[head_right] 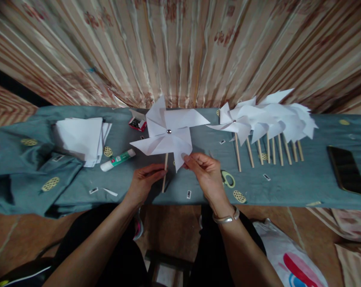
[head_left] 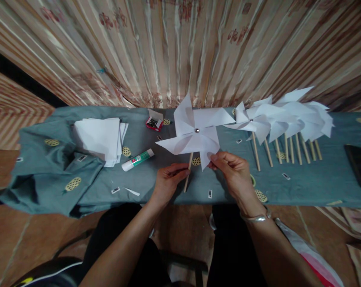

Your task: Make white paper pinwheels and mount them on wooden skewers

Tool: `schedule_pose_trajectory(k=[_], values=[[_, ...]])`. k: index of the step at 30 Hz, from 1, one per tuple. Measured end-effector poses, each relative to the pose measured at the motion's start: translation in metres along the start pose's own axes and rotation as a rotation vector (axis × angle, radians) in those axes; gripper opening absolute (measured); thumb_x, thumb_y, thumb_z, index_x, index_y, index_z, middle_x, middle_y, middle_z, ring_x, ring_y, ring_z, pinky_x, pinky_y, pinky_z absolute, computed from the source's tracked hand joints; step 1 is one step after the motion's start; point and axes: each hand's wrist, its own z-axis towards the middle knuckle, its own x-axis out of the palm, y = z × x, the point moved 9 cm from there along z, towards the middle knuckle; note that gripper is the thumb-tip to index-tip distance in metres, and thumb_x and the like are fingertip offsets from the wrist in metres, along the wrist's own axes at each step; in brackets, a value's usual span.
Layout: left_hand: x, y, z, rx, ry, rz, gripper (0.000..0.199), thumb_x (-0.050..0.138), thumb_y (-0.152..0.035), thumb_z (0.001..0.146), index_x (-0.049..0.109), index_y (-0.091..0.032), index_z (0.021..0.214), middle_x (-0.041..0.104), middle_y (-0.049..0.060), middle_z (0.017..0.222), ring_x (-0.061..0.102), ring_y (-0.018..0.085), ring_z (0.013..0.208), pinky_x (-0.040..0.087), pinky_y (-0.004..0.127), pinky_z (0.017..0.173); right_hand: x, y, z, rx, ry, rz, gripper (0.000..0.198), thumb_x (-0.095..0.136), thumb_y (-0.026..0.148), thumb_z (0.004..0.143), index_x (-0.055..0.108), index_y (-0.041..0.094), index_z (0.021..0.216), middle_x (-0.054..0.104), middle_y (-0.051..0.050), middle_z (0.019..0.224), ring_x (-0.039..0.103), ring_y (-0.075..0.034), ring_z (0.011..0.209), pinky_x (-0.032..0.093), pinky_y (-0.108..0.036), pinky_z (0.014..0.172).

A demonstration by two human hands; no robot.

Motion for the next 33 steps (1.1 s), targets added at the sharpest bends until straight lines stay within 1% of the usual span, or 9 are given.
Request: schedule_pose_trajectory(k=[5, 8, 13, 17, 22, 25, 28, 33], values=[[0.001, 0.001, 0.001, -0.001, 0.007, -0.010, 0.019, 0.082, -0.029, 0.061, 0.081, -0.020, 0.078, 0.076, 0.004, 0.083, 0.065, 0.016, 0.077, 0.050, 0.028, 0.077, 0.006, -0.001, -0.003, 0.021, 0.019, 0.005, 0.029, 0.082, 0.050, 0.066, 0.072, 0.024, 0.061, 0.069, 0.001, 0.059, 0.059, -0.013, 0.055, 0.050, -0.027, 0.058], [0.001, 0.001, 0.001, -0.010, 0.008, -0.007, 0.019, 0.082, -0.029, 0.061, 0.081, -0.020, 0.078, 0.076, 0.004, 0.082, 0.064, 0.017, 0.076, 0.050, 0.028, 0.076, 0.011, -0.002, -0.004, 0.045, 0.041, 0.021, 0.028, 0.083, 0.049, 0.065, 0.072, 0.024, 0.060, 0.070, 0.001, 0.058, 0.060, -0.013, 0.054, 0.050, -0.026, 0.058], [0.002, -0.002, 0.001, 0.012, 0.015, -0.015, 0.018, 0.081, -0.027, 0.060, 0.081, -0.020, 0.076, 0.076, 0.003, 0.081, 0.064, 0.016, 0.075, 0.051, 0.027, 0.075, 0.019, -0.004, -0.006, 0.074, 0.073, 0.055, 0.030, 0.084, 0.049, 0.064, 0.071, 0.023, 0.058, 0.070, 0.001, 0.057, 0.061, -0.012, 0.054, 0.050, -0.025, 0.058], [0.003, 0.001, 0.001, -0.003, 0.022, -0.039, 0.019, 0.082, -0.028, 0.059, 0.081, -0.020, 0.077, 0.075, 0.003, 0.080, 0.064, 0.016, 0.074, 0.050, 0.026, 0.073, 0.023, -0.006, -0.008, 0.092, 0.087, 0.058, 0.028, 0.084, 0.047, 0.065, 0.071, 0.022, 0.060, 0.071, 0.000, 0.058, 0.063, -0.013, 0.055, 0.051, -0.026, 0.059], [0.005, 0.001, 0.000, -0.009, 0.030, -0.036, 0.023, 0.085, -0.031, 0.059, 0.081, -0.019, 0.078, 0.074, 0.003, 0.079, 0.062, 0.015, 0.073, 0.048, 0.026, 0.072, 0.028, -0.004, -0.010, 0.080, 0.111, 0.028, 0.027, 0.082, 0.048, 0.067, 0.072, 0.022, 0.062, 0.073, -0.001, 0.061, 0.063, -0.013, 0.056, 0.051, -0.025, 0.060], [0.006, 0.000, -0.002, -0.019, 0.041, -0.030, 0.025, 0.085, -0.034, 0.060, 0.081, -0.018, 0.079, 0.075, 0.004, 0.083, 0.063, 0.016, 0.075, 0.048, 0.027, 0.074, 0.030, -0.004, -0.011, 0.075, 0.120, 0.003, 0.026, 0.081, 0.047, 0.068, 0.073, 0.023, 0.062, 0.073, -0.001, 0.062, 0.063, -0.013, 0.057, 0.052, -0.026, 0.061], [0.007, 0.000, -0.003, -0.020, 0.054, -0.019, 0.023, 0.083, -0.034, 0.063, 0.080, -0.018, 0.078, 0.075, 0.004, 0.083, 0.063, 0.016, 0.077, 0.048, 0.027, 0.076, 0.032, -0.005, -0.010, 0.066, 0.119, -0.003, 0.026, 0.081, 0.047, 0.068, 0.073, 0.023, 0.062, 0.072, 0.000, 0.061, 0.062, -0.013, 0.055, 0.052, -0.026, 0.059], [0.005, 0.005, -0.002, -0.006, 0.059, 0.006, 0.022, 0.082, -0.033, 0.064, 0.080, -0.017, 0.079, 0.073, 0.003, 0.077, 0.062, 0.016, 0.072, 0.047, 0.027, 0.072, 0.036, -0.004, -0.011, 0.044, 0.143, -0.019, 0.027, 0.080, 0.048, 0.069, 0.074, 0.023, 0.062, 0.070, 0.001, 0.058, 0.058, -0.011, 0.052, 0.049, -0.026, 0.055]])
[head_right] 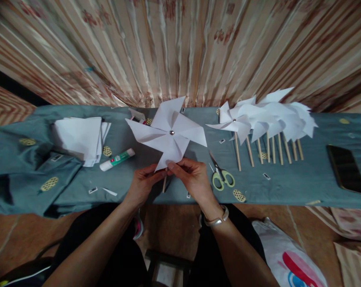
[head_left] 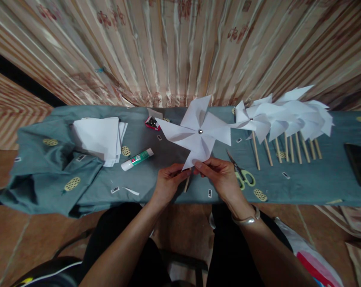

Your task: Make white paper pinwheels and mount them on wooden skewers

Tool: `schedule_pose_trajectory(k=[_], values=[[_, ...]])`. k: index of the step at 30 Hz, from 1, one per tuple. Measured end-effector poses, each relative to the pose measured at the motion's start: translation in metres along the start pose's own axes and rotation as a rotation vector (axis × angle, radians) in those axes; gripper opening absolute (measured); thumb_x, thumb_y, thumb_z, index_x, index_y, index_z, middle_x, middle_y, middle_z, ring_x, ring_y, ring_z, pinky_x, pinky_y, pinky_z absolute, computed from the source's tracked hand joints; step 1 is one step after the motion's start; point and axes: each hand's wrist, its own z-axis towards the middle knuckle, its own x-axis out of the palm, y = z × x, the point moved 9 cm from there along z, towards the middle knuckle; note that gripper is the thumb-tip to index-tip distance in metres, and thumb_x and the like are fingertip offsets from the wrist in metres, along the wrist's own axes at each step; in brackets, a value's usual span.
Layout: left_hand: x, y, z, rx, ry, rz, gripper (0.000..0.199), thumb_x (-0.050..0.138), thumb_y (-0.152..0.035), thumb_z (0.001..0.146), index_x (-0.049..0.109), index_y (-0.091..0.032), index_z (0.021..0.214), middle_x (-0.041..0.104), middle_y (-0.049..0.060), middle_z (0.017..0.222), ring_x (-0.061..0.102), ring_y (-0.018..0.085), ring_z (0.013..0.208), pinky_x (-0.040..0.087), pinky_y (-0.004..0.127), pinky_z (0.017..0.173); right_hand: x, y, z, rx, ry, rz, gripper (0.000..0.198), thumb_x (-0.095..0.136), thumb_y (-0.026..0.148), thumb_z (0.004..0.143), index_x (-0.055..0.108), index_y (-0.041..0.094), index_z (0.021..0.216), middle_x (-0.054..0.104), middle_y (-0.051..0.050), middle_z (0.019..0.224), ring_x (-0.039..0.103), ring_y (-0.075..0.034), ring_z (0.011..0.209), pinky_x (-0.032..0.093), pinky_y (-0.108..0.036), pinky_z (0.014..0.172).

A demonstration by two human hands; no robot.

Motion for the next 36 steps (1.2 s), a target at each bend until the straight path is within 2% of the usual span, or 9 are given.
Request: schedule_pose_trajectory(k=[4, 7, 9, 13, 16, 19, 21, 28, 36], values=[[-0.001, 0.002, 0.001, -0.001, -0.009, -0.024, 0.021, 0.083, -0.031, 0.064, 0.080, -0.018, 0.080, 0.074, 0.002, 0.077, 0.063, 0.016, 0.073, 0.048, 0.028, 0.075, -0.005, 0.006, 0.000, -0.023, 0.011, -0.064, 0.026, 0.078, 0.049, 0.070, 0.076, 0.023, 0.065, 0.069, 0.001, 0.057, 0.051, -0.010, 0.048, 0.043, -0.024, 0.048], [-0.003, 0.002, 0.002, -0.015, -0.030, -0.050, 0.022, 0.084, -0.031, 0.061, 0.080, -0.019, 0.080, 0.075, 0.002, 0.078, 0.065, 0.017, 0.077, 0.049, 0.029, 0.078, -0.024, 0.011, 0.001, -0.052, -0.052, -0.125, 0.030, 0.076, 0.050, 0.074, 0.075, 0.022, 0.064, 0.069, 0.000, 0.057, 0.046, -0.009, 0.046, 0.037, -0.024, 0.045], [-0.004, 0.001, 0.002, -0.021, -0.047, -0.065, 0.023, 0.085, -0.031, 0.059, 0.080, -0.019, 0.077, 0.076, 0.003, 0.080, 0.065, 0.018, 0.079, 0.050, 0.030, 0.079, -0.044, 0.015, 0.003, -0.091, -0.147, -0.131, 0.032, 0.075, 0.050, 0.076, 0.074, 0.021, 0.063, 0.068, 0.000, 0.057, 0.045, -0.009, 0.047, 0.036, -0.024, 0.046], [-0.004, 0.002, 0.001, -0.037, -0.047, -0.078, 0.022, 0.085, -0.031, 0.057, 0.080, -0.020, 0.075, 0.077, 0.003, 0.081, 0.066, 0.018, 0.079, 0.051, 0.029, 0.078, -0.091, 0.026, 0.004, -0.202, -0.452, -0.076, 0.023, 0.078, 0.045, 0.073, 0.074, 0.023, 0.069, 0.067, 0.001, 0.060, 0.050, -0.010, 0.052, 0.040, -0.024, 0.050], [-0.003, 0.003, 0.001, -0.036, -0.030, -0.071, 0.022, 0.086, -0.031, 0.057, 0.080, -0.020, 0.075, 0.077, 0.003, 0.080, 0.066, 0.017, 0.077, 0.050, 0.028, 0.076, -0.107, 0.031, 0.005, -0.278, -0.572, -0.049, 0.020, 0.083, 0.039, 0.068, 0.075, 0.024, 0.078, 0.071, 0.001, 0.071, 0.060, -0.012, 0.064, 0.049, -0.026, 0.061], [-0.002, 0.003, 0.001, -0.030, -0.015, -0.062, 0.024, 0.087, -0.032, 0.056, 0.080, -0.020, 0.076, 0.076, 0.003, 0.080, 0.066, 0.017, 0.076, 0.050, 0.029, 0.075, -0.107, 0.031, 0.008, -0.284, -0.550, -0.040, 0.024, 0.084, 0.038, 0.066, 0.076, 0.026, 0.085, 0.074, 0.001, 0.080, 0.065, -0.014, 0.075, 0.053, -0.030, 0.073], [-0.002, 0.003, 0.001, -0.026, -0.011, -0.058, 0.025, 0.087, -0.032, 0.056, 0.080, -0.020, 0.076, 0.076, 0.003, 0.080, 0.066, 0.018, 0.076, 0.050, 0.029, 0.075, -0.103, 0.028, 0.010, -0.262, -0.516, -0.038, 0.023, 0.084, 0.038, 0.066, 0.077, 0.026, 0.084, 0.075, 0.001, 0.081, 0.065, -0.015, 0.076, 0.054, -0.031, 0.074], [-0.002, 0.001, 0.000, -0.025, -0.027, -0.062, 0.021, 0.086, -0.031, 0.057, 0.080, -0.019, 0.075, 0.076, 0.003, 0.077, 0.066, 0.017, 0.075, 0.051, 0.029, 0.075, -0.092, 0.017, 0.010, -0.161, -0.449, 0.019, 0.019, 0.086, 0.038, 0.062, 0.076, 0.024, 0.072, 0.072, 0.001, 0.068, 0.059, -0.012, 0.060, 0.048, -0.025, 0.057], [-0.004, -0.002, 0.001, -0.018, -0.056, -0.095, 0.024, 0.087, -0.030, 0.055, 0.080, -0.020, 0.076, 0.078, 0.004, 0.083, 0.069, 0.019, 0.081, 0.053, 0.032, 0.085, -0.083, 0.012, 0.007, -0.129, -0.398, 0.042, 0.018, 0.086, 0.037, 0.064, 0.076, 0.024, 0.072, 0.071, 0.001, 0.067, 0.055, -0.010, 0.059, 0.046, -0.024, 0.058]])
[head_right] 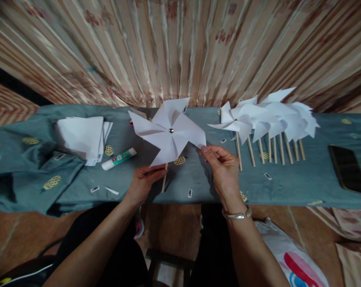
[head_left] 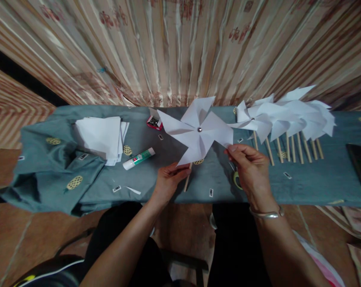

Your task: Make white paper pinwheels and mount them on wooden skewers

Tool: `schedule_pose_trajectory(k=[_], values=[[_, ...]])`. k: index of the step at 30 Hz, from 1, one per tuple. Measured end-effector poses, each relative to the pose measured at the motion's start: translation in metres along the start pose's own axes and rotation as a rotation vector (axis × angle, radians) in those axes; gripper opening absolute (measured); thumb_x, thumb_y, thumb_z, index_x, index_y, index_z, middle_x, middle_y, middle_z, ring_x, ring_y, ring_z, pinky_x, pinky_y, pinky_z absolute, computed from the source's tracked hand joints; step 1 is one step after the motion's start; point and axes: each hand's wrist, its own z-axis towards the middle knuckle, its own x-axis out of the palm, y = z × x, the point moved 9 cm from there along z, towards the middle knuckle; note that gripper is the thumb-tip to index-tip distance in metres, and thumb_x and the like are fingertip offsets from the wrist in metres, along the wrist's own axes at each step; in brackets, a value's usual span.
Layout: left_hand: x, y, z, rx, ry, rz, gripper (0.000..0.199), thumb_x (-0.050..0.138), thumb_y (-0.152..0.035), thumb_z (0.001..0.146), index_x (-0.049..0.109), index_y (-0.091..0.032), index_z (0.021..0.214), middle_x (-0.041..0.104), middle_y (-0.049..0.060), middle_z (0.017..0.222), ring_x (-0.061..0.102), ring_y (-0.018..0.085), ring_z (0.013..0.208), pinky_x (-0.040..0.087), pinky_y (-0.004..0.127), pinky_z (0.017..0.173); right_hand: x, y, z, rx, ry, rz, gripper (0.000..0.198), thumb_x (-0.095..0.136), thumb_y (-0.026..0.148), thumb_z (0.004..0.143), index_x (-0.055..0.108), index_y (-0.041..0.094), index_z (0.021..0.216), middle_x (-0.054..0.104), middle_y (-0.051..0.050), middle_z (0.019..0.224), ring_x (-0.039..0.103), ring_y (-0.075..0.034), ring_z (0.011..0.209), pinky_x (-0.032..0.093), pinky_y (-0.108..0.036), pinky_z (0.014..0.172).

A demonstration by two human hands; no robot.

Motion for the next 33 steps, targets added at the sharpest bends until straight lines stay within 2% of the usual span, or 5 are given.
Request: schedule_pose_trajectory(k=[7, 15, 24, 33], values=[[-0.001, -0.002, 0.002, 0.025, -0.007, -0.014, 0.021, 0.085, -0.026, 0.057, 0.081, -0.022, 0.076, 0.078, 0.002, 0.080, 0.068, 0.016, 0.075, 0.053, 0.029, 0.080, 0.009, -0.003, -0.007, 0.055, 0.048, 0.021, 0.018, 0.086, 0.036, 0.062, 0.075, 0.023, 0.067, 0.070, 0.001, 0.064, 0.053, -0.010, 0.057, 0.043, -0.025, 0.055], [-0.003, -0.004, 0.004, 0.059, -0.005, -0.009, 0.019, 0.084, -0.026, 0.060, 0.081, -0.021, 0.078, 0.078, 0.003, 0.085, 0.068, 0.017, 0.079, 0.052, 0.029, 0.081, 0.022, -0.007, -0.014, 0.126, 0.130, 0.040, 0.018, 0.085, 0.037, 0.062, 0.073, 0.023, 0.062, 0.067, 0.001, 0.059, 0.052, -0.010, 0.057, 0.041, -0.024, 0.057], [-0.005, -0.002, 0.006, 0.045, -0.029, -0.013, 0.019, 0.084, -0.026, 0.059, 0.081, -0.021, 0.077, 0.076, 0.002, 0.080, 0.065, 0.015, 0.076, 0.051, 0.027, 0.077, 0.036, -0.015, -0.027, 0.180, 0.231, 0.063, 0.016, 0.083, 0.037, 0.067, 0.074, 0.024, 0.063, 0.068, 0.002, 0.062, 0.052, -0.009, 0.057, 0.041, -0.024, 0.058], [-0.003, -0.004, 0.005, 0.051, -0.009, 0.036, 0.017, 0.082, -0.027, 0.062, 0.080, -0.021, 0.078, 0.075, 0.002, 0.081, 0.065, 0.015, 0.077, 0.050, 0.028, 0.078, 0.053, -0.021, -0.040, 0.247, 0.286, 0.113, 0.022, 0.087, 0.040, 0.062, 0.074, 0.023, 0.062, 0.070, 0.001, 0.061, 0.055, -0.011, 0.058, 0.042, -0.024, 0.058]])
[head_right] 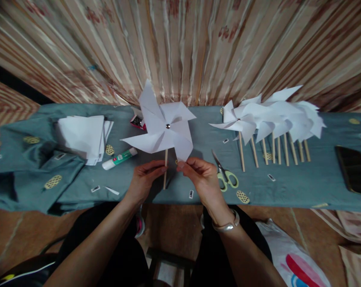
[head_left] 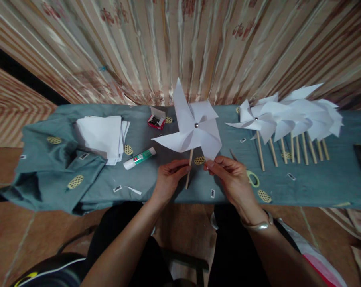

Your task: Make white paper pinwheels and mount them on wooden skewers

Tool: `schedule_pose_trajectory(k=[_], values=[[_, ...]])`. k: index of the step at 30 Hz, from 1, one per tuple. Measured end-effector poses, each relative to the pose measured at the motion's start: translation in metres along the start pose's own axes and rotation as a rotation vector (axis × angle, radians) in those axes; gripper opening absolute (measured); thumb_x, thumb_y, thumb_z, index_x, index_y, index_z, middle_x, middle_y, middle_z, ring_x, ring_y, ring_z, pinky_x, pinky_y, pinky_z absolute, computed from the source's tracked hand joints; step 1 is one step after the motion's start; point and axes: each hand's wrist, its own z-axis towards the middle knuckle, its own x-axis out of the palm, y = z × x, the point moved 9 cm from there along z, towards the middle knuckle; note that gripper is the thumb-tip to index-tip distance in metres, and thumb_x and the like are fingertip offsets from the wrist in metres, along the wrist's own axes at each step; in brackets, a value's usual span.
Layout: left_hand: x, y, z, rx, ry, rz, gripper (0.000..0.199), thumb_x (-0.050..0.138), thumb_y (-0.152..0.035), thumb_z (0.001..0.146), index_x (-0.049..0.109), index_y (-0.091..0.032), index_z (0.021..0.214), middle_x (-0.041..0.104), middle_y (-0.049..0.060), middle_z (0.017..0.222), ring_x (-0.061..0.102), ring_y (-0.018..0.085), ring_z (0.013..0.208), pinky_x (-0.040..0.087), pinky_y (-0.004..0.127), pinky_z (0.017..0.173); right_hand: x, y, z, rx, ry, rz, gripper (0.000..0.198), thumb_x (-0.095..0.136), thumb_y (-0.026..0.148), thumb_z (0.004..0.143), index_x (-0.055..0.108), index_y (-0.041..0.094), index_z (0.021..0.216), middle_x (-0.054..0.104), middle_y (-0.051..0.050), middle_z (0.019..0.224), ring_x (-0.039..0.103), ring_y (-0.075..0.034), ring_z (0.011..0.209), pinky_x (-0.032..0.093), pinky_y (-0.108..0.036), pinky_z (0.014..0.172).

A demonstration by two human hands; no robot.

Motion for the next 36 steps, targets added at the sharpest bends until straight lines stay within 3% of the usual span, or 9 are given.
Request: schedule_pose_trajectory(k=[13, 20, 24, 30, 36], values=[[0.007, -0.002, -0.001, 0.012, 0.056, -0.010, 0.016, 0.080, -0.025, 0.066, 0.081, -0.020, 0.081, 0.076, 0.004, 0.084, 0.065, 0.016, 0.079, 0.049, 0.027, 0.078, 0.025, 0.001, -0.003, -0.036, 0.118, -0.120, 0.026, 0.081, 0.045, 0.067, 0.071, 0.022, 0.061, 0.069, 0.000, 0.064, 0.056, -0.012, 0.058, 0.047, -0.027, 0.059], [0.008, -0.003, -0.001, 0.007, 0.054, 0.025, 0.018, 0.079, -0.027, 0.065, 0.081, -0.019, 0.080, 0.077, 0.005, 0.085, 0.067, 0.019, 0.079, 0.050, 0.028, 0.077, 0.031, 0.001, -0.005, -0.041, 0.150, -0.223, 0.035, 0.077, 0.056, 0.068, 0.071, 0.022, 0.060, 0.067, 0.000, 0.058, 0.056, -0.013, 0.054, 0.046, -0.026, 0.052], [0.009, -0.002, -0.002, -0.003, 0.058, -0.016, 0.018, 0.079, -0.026, 0.065, 0.081, -0.019, 0.081, 0.077, 0.006, 0.087, 0.067, 0.019, 0.080, 0.051, 0.029, 0.079, 0.034, 0.003, -0.006, -0.066, 0.183, -0.264, 0.031, 0.076, 0.051, 0.070, 0.072, 0.022, 0.063, 0.068, 0.000, 0.060, 0.057, -0.013, 0.055, 0.046, -0.025, 0.053], [0.007, -0.004, 0.000, -0.013, 0.026, -0.067, 0.021, 0.083, -0.028, 0.062, 0.081, -0.019, 0.080, 0.077, 0.005, 0.083, 0.066, 0.018, 0.078, 0.051, 0.029, 0.079, 0.019, 0.004, -0.006, -0.126, 0.140, -0.584, 0.027, 0.073, 0.047, 0.078, 0.076, 0.021, 0.073, 0.068, -0.001, 0.063, 0.052, -0.012, 0.054, 0.038, -0.026, 0.051], [0.005, -0.006, 0.002, -0.024, -0.015, -0.107, 0.025, 0.087, -0.033, 0.057, 0.080, -0.018, 0.076, 0.075, 0.003, 0.073, 0.062, 0.015, 0.067, 0.050, 0.027, 0.071, 0.024, -0.006, -0.006, -0.122, 0.251, -0.731, 0.024, 0.073, 0.046, 0.079, 0.075, 0.022, 0.077, 0.071, 0.000, 0.066, 0.056, -0.013, 0.055, 0.039, -0.027, 0.055]])
